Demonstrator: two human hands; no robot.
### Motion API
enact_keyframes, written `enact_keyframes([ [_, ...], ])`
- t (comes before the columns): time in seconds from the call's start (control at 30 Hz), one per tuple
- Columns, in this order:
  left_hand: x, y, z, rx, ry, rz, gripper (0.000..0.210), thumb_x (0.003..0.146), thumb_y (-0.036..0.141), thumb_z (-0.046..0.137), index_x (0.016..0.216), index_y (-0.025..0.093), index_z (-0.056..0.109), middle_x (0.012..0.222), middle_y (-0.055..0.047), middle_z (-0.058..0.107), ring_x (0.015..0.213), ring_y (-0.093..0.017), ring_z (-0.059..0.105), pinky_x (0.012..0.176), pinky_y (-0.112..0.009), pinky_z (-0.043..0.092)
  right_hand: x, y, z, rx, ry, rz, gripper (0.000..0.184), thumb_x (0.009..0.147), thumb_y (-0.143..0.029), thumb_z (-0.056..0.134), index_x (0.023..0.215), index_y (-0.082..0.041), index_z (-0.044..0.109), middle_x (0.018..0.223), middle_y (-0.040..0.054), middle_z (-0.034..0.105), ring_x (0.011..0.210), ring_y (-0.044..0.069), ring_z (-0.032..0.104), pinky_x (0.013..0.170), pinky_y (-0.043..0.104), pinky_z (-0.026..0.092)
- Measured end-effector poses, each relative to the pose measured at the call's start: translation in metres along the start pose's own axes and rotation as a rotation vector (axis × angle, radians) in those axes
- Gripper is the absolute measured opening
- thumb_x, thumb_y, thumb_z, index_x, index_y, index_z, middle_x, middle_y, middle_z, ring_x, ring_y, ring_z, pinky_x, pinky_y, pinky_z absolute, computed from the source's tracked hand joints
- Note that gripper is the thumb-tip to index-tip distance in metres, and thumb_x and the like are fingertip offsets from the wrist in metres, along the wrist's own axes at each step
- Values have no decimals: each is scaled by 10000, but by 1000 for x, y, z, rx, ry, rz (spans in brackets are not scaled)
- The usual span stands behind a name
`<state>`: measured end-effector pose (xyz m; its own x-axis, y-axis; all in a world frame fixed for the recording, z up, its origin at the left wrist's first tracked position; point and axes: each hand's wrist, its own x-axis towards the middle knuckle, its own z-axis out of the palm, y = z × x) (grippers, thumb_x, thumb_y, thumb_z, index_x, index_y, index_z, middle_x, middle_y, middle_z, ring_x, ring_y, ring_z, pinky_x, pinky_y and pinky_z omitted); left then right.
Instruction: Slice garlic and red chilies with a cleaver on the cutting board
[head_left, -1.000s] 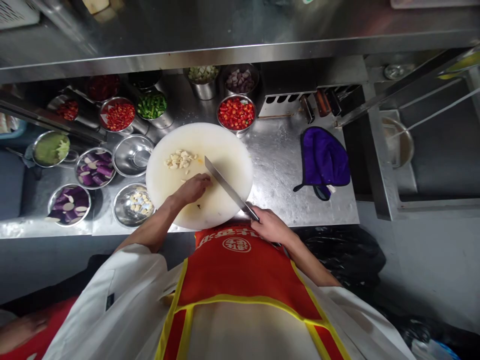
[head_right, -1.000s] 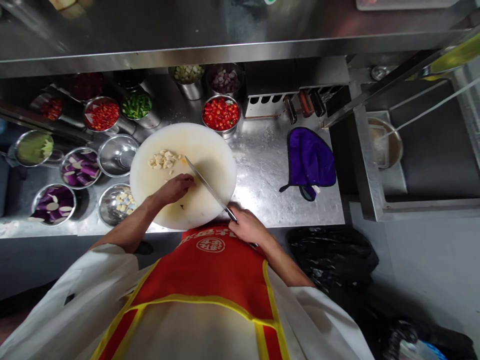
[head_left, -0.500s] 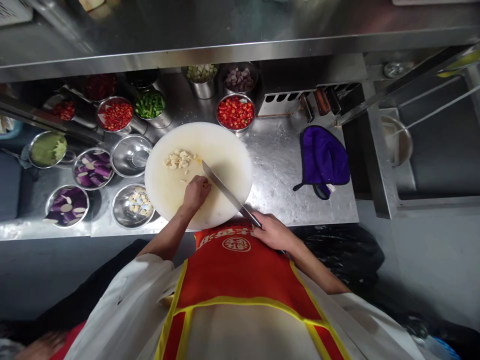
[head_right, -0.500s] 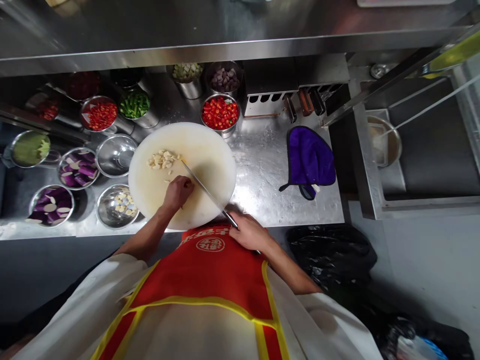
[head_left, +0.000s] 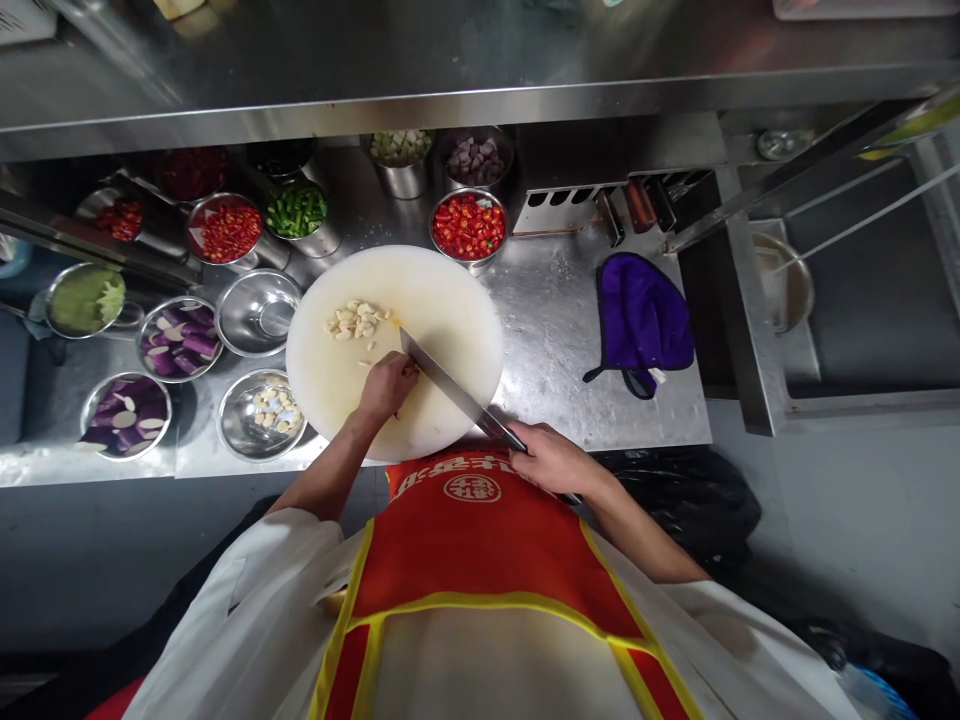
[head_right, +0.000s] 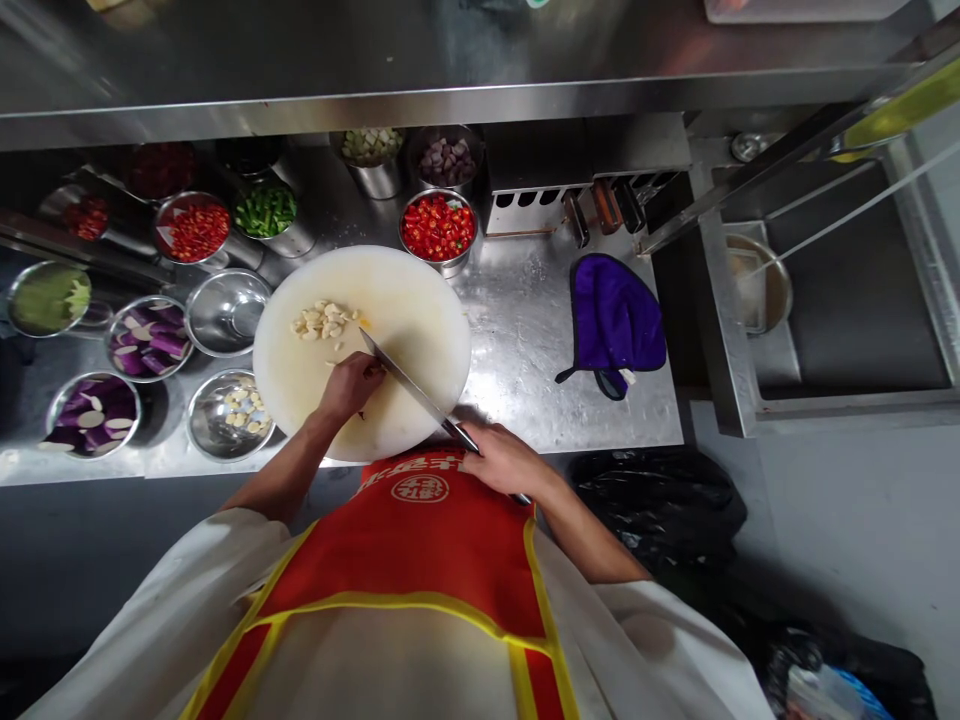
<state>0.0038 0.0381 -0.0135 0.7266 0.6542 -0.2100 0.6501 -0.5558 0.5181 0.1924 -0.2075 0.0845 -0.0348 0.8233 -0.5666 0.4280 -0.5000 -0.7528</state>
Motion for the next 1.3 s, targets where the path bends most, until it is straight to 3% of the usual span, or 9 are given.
enact_keyframes([
  [0.2,-1,3,1,2,-6,-6,119,848,212,543,792,196,646,893,-86,678,840,-218,636,768,-322,496,20,0,9,-84,19,15,243,816,-148,482,1027,-185,597,717,1,629,657,163,566,675,268,382],
  [0.53,-11,6,6,64,68,-171,170,841,166,534,923,181,682,980,-108,668,872,-242,651,775,-347,513,21,23,10,64,75,13,48,806,-185,470,799,-228,490,584,-64,519,591,146,544,600,244,366],
  [0.7,-9,5,7,4,103,-131,280,841,201,586,1109,169,661,1118,-130,658,988,-264,647,883,-373,535,25,23,13,74,91,19,37,801,-193,470,790,-227,473,577,-68,521,553,137,538,574,239,365],
  [0.87,-6,6,9,34,87,-27,221,814,99,534,956,185,680,1027,-113,665,1009,-267,630,928,-395,525,24,25,17,176,31,87,149,821,-199,468,942,-228,548,551,-75,564,490,146,582,512,226,381],
  [1.07,-6,2,9,32,104,-68,180,887,169,523,968,180,684,1024,-113,656,954,-251,634,869,-374,518,22,24,15,189,9,79,79,831,-214,478,900,-233,513,551,-73,572,465,147,586,485,223,382],
  [1.2,1,10,12,68,124,-128,186,878,143,510,926,181,685,1005,-114,646,914,-238,633,804,-355,510,24,25,12,160,24,67,49,828,-218,478,870,-234,500,543,-78,540,470,142,559,496,228,367],
  [1.3,-8,4,6,122,116,-137,178,869,139,512,869,189,683,964,-109,648,911,-239,626,796,-351,506,25,26,11,138,23,68,29,835,-223,475,856,-235,491,521,-85,512,456,137,532,494,232,350],
])
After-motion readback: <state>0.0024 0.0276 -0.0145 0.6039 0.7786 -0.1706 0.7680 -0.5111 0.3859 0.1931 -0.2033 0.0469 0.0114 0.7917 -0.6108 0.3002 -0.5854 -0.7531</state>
